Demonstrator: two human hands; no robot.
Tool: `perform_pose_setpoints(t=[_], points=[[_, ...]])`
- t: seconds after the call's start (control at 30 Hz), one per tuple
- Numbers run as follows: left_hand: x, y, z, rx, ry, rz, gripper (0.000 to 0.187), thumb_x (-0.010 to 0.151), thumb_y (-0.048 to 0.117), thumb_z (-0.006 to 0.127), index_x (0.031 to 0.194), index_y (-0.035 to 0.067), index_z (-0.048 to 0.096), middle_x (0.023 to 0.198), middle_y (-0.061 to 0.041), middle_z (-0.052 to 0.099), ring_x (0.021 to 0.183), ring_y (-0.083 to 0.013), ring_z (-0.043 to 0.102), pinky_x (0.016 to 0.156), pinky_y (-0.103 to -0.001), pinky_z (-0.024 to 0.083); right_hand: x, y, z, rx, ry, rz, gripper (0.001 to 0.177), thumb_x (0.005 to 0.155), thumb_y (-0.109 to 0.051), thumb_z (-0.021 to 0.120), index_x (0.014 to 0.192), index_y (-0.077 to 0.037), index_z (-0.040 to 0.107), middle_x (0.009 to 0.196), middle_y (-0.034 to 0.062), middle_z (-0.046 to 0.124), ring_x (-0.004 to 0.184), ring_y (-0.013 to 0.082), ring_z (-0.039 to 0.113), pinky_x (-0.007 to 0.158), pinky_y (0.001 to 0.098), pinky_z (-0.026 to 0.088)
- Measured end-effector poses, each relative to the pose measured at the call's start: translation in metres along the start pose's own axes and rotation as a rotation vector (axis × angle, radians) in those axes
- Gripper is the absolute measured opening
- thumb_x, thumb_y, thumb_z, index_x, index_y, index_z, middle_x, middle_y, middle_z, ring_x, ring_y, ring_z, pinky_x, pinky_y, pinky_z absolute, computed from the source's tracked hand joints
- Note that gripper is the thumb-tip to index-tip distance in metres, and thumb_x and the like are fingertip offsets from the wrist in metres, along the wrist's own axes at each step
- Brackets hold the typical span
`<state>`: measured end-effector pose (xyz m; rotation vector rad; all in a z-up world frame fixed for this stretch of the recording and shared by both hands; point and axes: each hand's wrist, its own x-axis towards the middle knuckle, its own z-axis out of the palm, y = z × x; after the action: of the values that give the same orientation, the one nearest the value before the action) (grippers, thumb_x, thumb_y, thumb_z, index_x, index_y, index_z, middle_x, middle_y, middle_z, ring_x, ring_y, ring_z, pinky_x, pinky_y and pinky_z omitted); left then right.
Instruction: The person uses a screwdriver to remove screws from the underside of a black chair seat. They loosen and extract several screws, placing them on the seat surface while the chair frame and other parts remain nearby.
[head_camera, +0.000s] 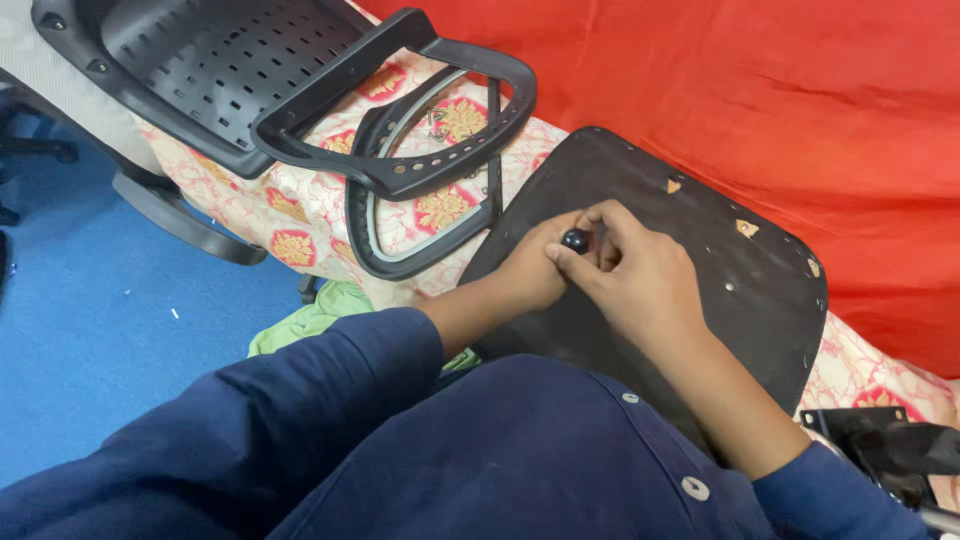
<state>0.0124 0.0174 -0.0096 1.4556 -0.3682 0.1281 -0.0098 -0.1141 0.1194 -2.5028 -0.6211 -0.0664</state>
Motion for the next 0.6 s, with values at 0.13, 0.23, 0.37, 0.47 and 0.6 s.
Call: perform_pose_setpoints(t=[0.13, 0.23, 0.37, 0.47, 0.6], points=[[0.006, -0.005, -0.006, 0.361, -0.131, -0.408, 0.028, 0.087, 0.023, 0.075, 0.109, 0.008, 0.066, 0.086, -0.009, 0.072, 0.075, -0.0214, 0.068, 0.069, -0.036, 0.054, 0.014, -0.003, 0.002, -0.036, -0.003, 0.073, 0.034, 0.087, -0.043, 0.074, 0.091, -0.01, 0.07, 0.058, 0.0064, 0.062, 0.05, 0.0217, 0.06, 0.052, 0.0369, 0.044], [0.004, -0.019, -0.026, 0.704, -0.377, -0.372, 0.047, 0.077, 0.028, 0.082, 0.117, 0.009, 0.068, 0.102, -0.016, 0.075, 0.098, -0.0288, 0.071, 0.084, -0.039, 0.056, 0.02, 0.001, 0.007, 0.053, -0.014, 0.091, 0.029, 0.089, -0.038, 0.073, 0.09, -0.009, 0.071, 0.058, 0.0035, 0.059, 0.05, 0.0165, 0.054, 0.052, 0.0343, 0.042], [-0.01, -0.053, -0.047, 0.748, -0.424, -0.348, 0.058, 0.076, 0.023, 0.079, 0.131, 0.015, 0.065, 0.119, -0.017, 0.069, 0.115, -0.0352, 0.064, 0.096, -0.044, 0.05, 0.019, 0.01, 0.019, 0.108, 0.061, 0.073, 0.027, 0.087, -0.028, 0.079, 0.096, -0.006, 0.068, 0.061, 0.0026, 0.051, 0.056, 0.012, 0.045, 0.053, 0.031, 0.041], [-0.011, -0.073, -0.049, 0.695, -0.392, -0.377, 0.056, 0.077, 0.02, 0.077, 0.132, 0.018, 0.068, 0.122, -0.016, 0.068, 0.115, -0.0345, 0.065, 0.097, -0.043, 0.05, 0.016, 0.02, 0.029, 0.221, 0.147, 0.049, 0.027, 0.087, -0.022, 0.081, 0.099, -0.005, 0.065, 0.069, -0.0008, 0.052, 0.062, 0.0092, 0.047, 0.057, 0.028, 0.043], [-0.005, -0.086, -0.039, 0.433, -0.323, -0.66, 0.055, 0.085, 0.014, 0.072, 0.139, 0.015, 0.062, 0.113, -0.022, 0.073, 0.098, -0.0353, 0.071, 0.082, -0.044, 0.057, 0.011, 0.031, 0.036, 0.316, 0.222, 0.052, 0.024, 0.09, -0.019, 0.081, 0.104, -0.006, 0.068, 0.081, -0.0007, 0.058, 0.072, 0.0076, 0.053, 0.068, 0.0247, 0.049]])
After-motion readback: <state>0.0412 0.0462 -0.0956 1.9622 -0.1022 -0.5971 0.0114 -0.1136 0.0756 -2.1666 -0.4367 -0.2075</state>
